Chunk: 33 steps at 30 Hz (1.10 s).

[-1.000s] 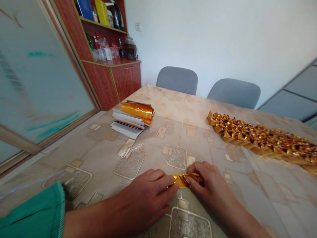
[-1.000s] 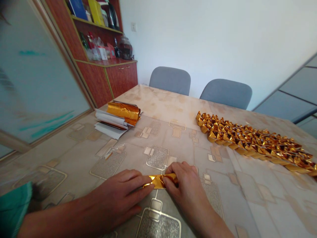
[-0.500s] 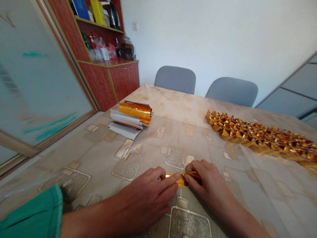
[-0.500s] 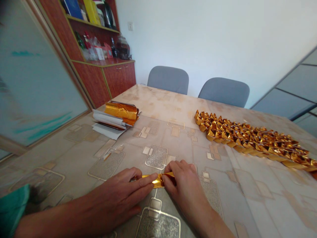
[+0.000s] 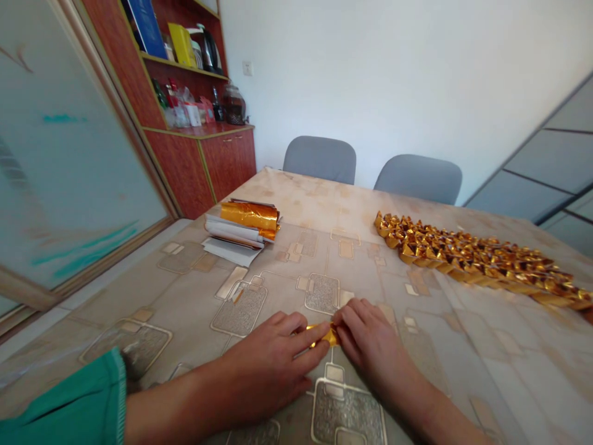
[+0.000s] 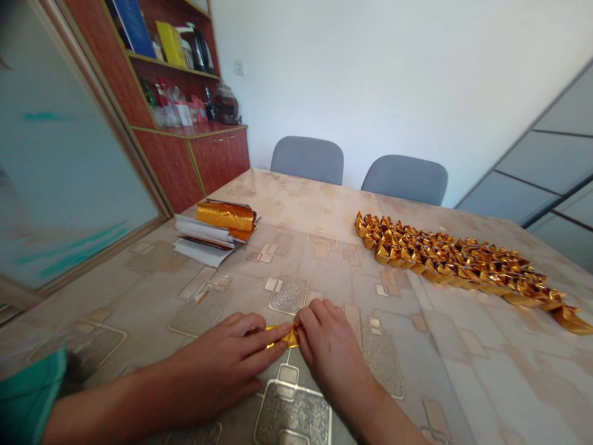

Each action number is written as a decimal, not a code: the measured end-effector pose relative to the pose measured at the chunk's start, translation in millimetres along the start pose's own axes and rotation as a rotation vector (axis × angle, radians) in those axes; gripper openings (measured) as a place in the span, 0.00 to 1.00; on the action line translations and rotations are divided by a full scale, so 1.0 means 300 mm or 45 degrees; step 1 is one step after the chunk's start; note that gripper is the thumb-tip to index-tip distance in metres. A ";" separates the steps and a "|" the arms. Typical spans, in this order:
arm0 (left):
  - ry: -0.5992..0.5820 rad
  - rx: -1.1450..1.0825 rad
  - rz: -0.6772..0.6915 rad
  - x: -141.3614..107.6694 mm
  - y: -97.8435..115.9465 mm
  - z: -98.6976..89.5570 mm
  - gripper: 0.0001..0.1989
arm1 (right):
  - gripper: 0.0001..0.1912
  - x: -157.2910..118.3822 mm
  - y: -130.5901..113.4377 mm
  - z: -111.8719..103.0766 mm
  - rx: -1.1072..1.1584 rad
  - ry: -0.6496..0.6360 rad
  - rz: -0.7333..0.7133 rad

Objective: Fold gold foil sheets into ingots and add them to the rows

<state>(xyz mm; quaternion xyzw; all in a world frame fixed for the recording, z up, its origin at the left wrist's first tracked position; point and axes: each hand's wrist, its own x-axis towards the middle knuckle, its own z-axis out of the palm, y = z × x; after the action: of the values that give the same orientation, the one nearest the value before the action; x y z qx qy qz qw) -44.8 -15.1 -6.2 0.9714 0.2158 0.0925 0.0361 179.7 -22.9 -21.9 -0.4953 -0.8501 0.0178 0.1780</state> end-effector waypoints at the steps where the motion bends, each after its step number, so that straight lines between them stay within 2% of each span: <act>1: 0.002 -0.020 0.005 -0.003 -0.005 -0.003 0.24 | 0.05 -0.001 0.001 0.001 0.006 -0.012 0.007; 6: -0.004 -0.084 0.042 -0.027 -0.030 -0.013 0.31 | 0.03 -0.008 -0.016 -0.014 0.030 -0.062 0.047; 10: -0.071 -0.151 0.036 -0.054 -0.037 -0.016 0.35 | 0.05 -0.016 -0.027 -0.019 0.076 -0.059 0.065; 16: -0.063 -0.276 -0.012 -0.066 -0.033 -0.033 0.30 | 0.04 -0.015 -0.018 -0.029 0.204 -0.079 0.075; 18: -0.027 -0.322 -0.037 -0.042 -0.031 -0.035 0.24 | 0.03 -0.008 -0.013 -0.034 0.284 -0.093 0.092; 21: 0.083 -0.416 -0.136 0.021 -0.027 -0.027 0.10 | 0.06 0.004 -0.004 -0.035 0.354 -0.104 0.130; 23: 0.163 -0.409 -0.350 0.065 -0.024 -0.018 0.04 | 0.07 0.010 0.003 -0.032 0.381 -0.100 0.137; 26: 0.171 -0.384 -0.597 0.107 -0.020 -0.006 0.08 | 0.08 0.014 0.009 -0.027 0.427 -0.088 0.145; 33: 0.199 -0.546 -0.632 0.100 -0.018 0.014 0.06 | 0.09 0.023 0.010 -0.028 0.433 -0.029 0.076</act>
<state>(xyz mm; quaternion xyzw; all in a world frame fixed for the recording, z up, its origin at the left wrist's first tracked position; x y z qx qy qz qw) -19.5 2.3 -5.9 0.8494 0.4235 0.1985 0.2443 181.9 -16.8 -12.8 -0.4827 -0.8218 0.1721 0.2489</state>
